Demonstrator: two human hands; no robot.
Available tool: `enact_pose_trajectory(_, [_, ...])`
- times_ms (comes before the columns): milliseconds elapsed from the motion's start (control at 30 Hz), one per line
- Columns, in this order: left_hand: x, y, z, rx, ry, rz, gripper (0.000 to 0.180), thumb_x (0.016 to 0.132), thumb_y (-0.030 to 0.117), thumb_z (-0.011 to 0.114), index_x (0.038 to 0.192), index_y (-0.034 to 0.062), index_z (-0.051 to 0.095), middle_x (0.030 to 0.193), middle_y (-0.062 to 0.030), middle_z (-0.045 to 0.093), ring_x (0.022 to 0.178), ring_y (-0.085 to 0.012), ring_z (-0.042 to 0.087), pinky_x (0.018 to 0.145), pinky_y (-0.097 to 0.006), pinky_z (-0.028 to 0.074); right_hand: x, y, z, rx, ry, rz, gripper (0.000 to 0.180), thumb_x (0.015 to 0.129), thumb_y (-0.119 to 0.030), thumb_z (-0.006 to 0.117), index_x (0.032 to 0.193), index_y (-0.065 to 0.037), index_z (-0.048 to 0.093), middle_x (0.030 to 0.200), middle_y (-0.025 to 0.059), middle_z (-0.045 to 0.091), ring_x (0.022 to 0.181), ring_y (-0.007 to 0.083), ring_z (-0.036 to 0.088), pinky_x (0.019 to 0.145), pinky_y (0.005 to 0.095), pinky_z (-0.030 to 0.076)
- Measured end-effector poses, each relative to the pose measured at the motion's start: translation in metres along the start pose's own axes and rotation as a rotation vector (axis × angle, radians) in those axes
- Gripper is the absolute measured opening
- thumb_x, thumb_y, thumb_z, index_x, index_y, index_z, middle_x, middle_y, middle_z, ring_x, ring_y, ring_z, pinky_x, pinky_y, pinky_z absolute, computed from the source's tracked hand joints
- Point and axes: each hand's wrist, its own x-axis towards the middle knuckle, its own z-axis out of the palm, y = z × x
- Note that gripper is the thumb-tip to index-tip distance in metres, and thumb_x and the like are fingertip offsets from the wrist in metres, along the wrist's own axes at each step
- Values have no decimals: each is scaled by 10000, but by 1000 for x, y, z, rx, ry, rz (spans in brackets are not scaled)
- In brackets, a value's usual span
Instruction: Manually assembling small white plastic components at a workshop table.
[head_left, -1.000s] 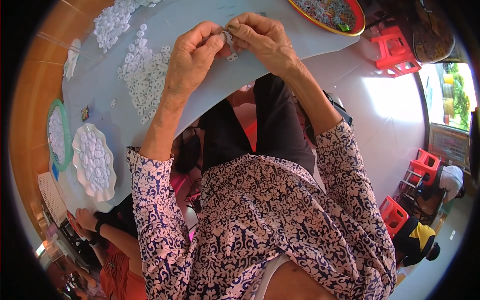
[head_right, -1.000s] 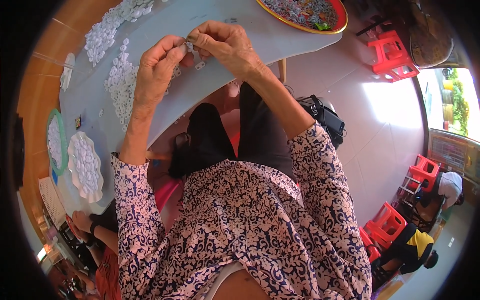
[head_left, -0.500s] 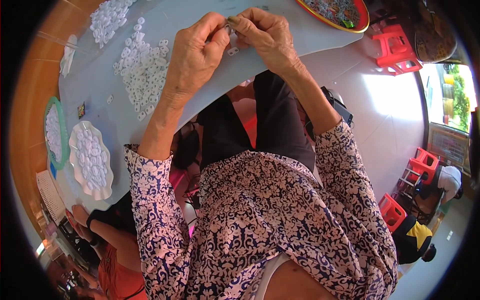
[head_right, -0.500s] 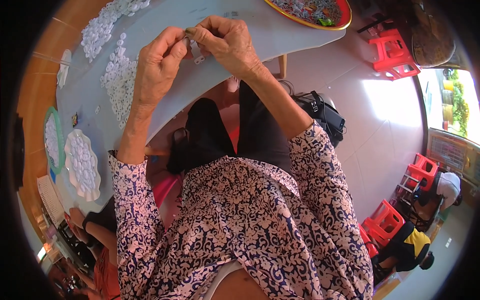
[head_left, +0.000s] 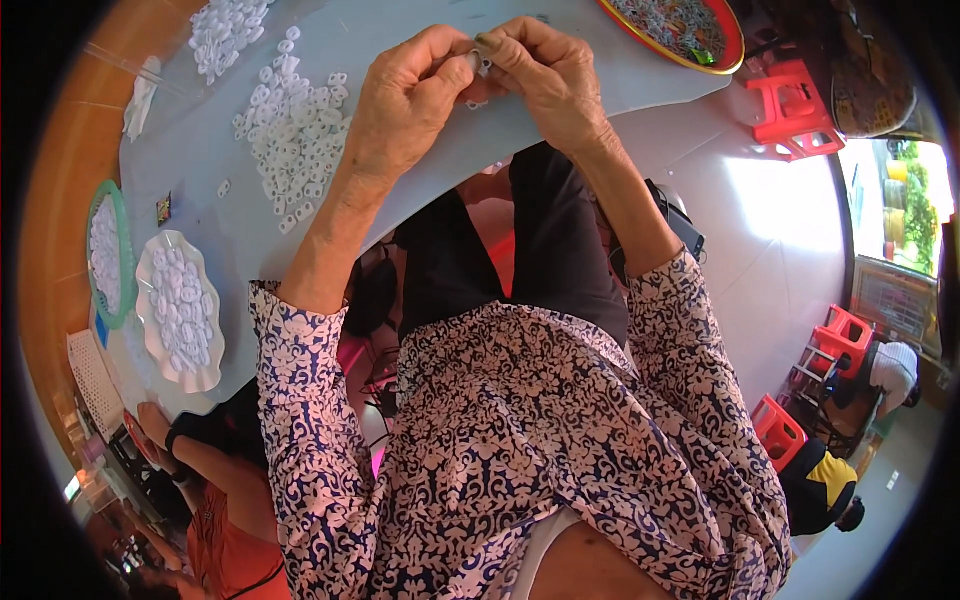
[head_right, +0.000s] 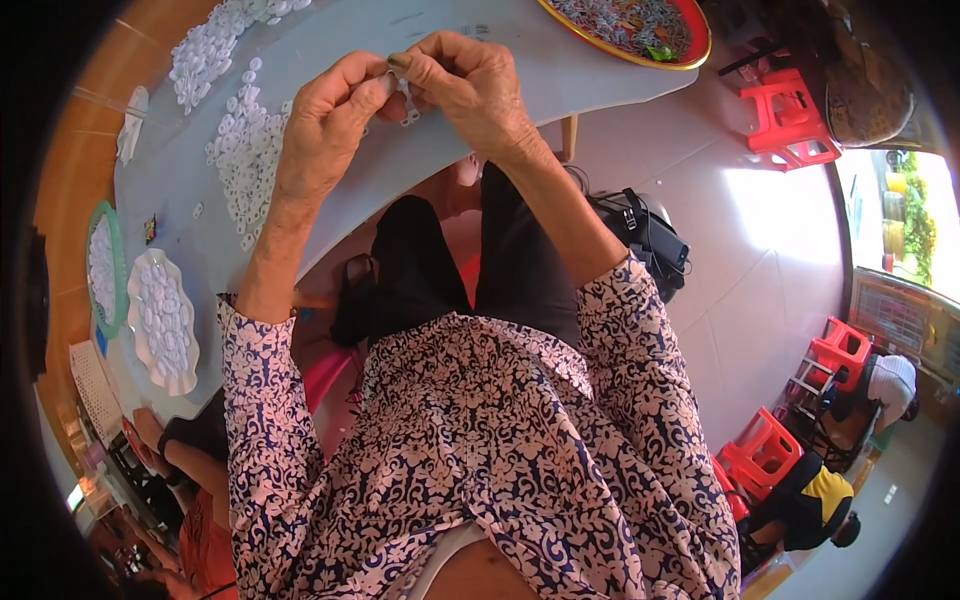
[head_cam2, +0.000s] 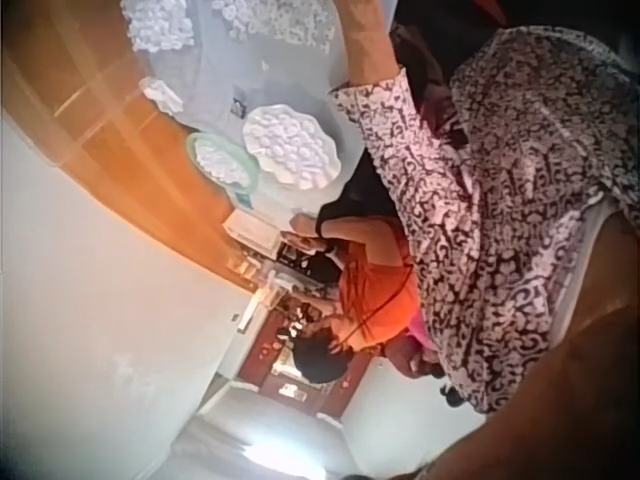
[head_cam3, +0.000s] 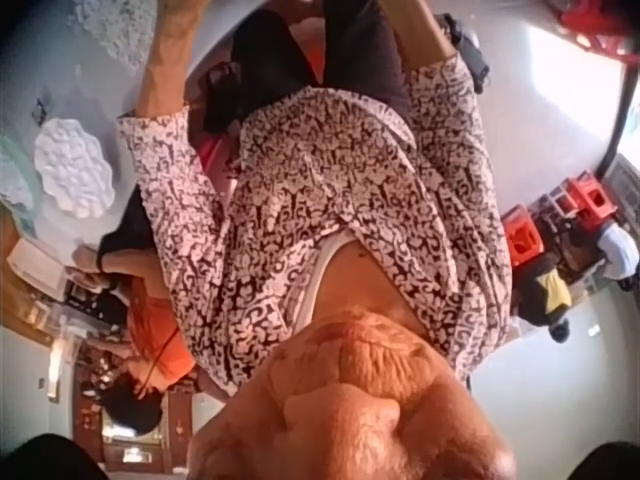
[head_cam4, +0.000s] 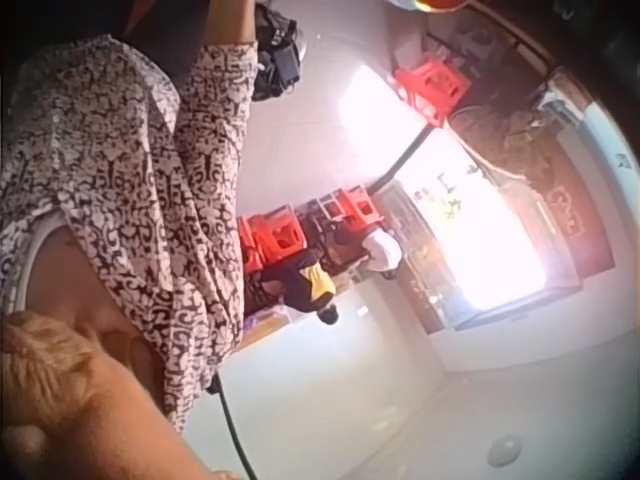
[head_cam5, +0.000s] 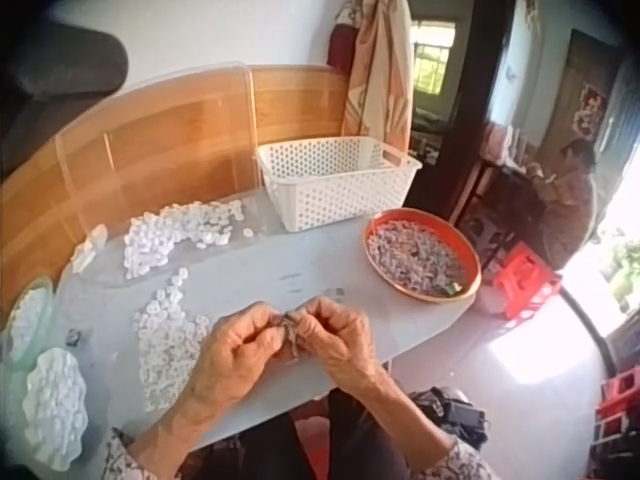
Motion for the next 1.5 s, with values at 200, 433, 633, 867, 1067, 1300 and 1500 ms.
enact_pose_trajectory(200, [-1, -5, 7, -125, 114, 7, 157, 904, 126, 529, 903, 0, 623, 686, -4, 626, 602, -41, 511, 539, -203, 402, 0, 0, 5, 32, 83, 31, 225, 894, -197, 651, 785, -1, 640, 638, -22, 540, 592, 46, 486, 533, 198, 394])
enact_pose_trajectory(433, [-2, -2, 2, -113, 78, -66, 187, 926, 151, 545, 975, -13, 619, 757, -34, 640, 707, -97, 595, 698, -237, 487, 4, 5, 1, 72, 24, 35, 236, 915, -242, 627, 857, -15, 656, 677, -28, 561, 611, 41, 472, 559, 197, 389])
enact_pose_trajectory(633, [1, -2, 2, -53, 123, -99, 175, 913, 130, 539, 955, -20, 619, 758, -38, 639, 744, -91, 595, 689, -232, 484, 2, 2, 2, 5, 30, 14, 182, 915, -180, 613, 908, -2, 653, 773, -2, 627, 671, 49, 503, 600, 196, 423])
enact_pose_trajectory(867, [3, 2, -3, -17, 173, -34, 220, 915, 210, 558, 886, 4, 627, 686, -13, 619, 646, -69, 523, 599, -229, 434, 4, 4, 1, 73, -67, 1, 172, 863, -68, 643, 1015, 14, 640, 806, 11, 635, 699, 60, 540, 639, 211, 478])
enact_pose_trajectory(1067, [-3, 1, 0, 43, 196, -23, 234, 935, 217, 538, 895, -3, 608, 684, -2, 591, 644, -70, 509, 607, -225, 430, 6, 6, 6, 107, -28, -8, 151, 866, -98, 658, 960, 19, 651, 765, 13, 626, 645, 60, 529, 603, 208, 474])
enact_pose_trajectory(1300, [-18, 10, -20, 166, 249, 17, 161, 943, 156, 518, 949, 16, 598, 734, -18, 632, 655, -59, 512, 602, -220, 432, 7, 9, 3, 107, -58, -20, 113, 896, -79, 610, 922, 31, 613, 794, 60, 651, 624, 74, 541, 584, 225, 494])
enact_pose_trajectory(1500, [-45, 22, -86, 574, 331, -33, 143, 914, 136, 539, 967, 22, 607, 804, -74, 658, 683, -118, 579, 630, -261, 470, 0, 5, 0, 130, -46, 8, 128, 907, -100, 607, 915, 28, 621, 748, 39, 627, 625, 76, 540, 595, 208, 457])
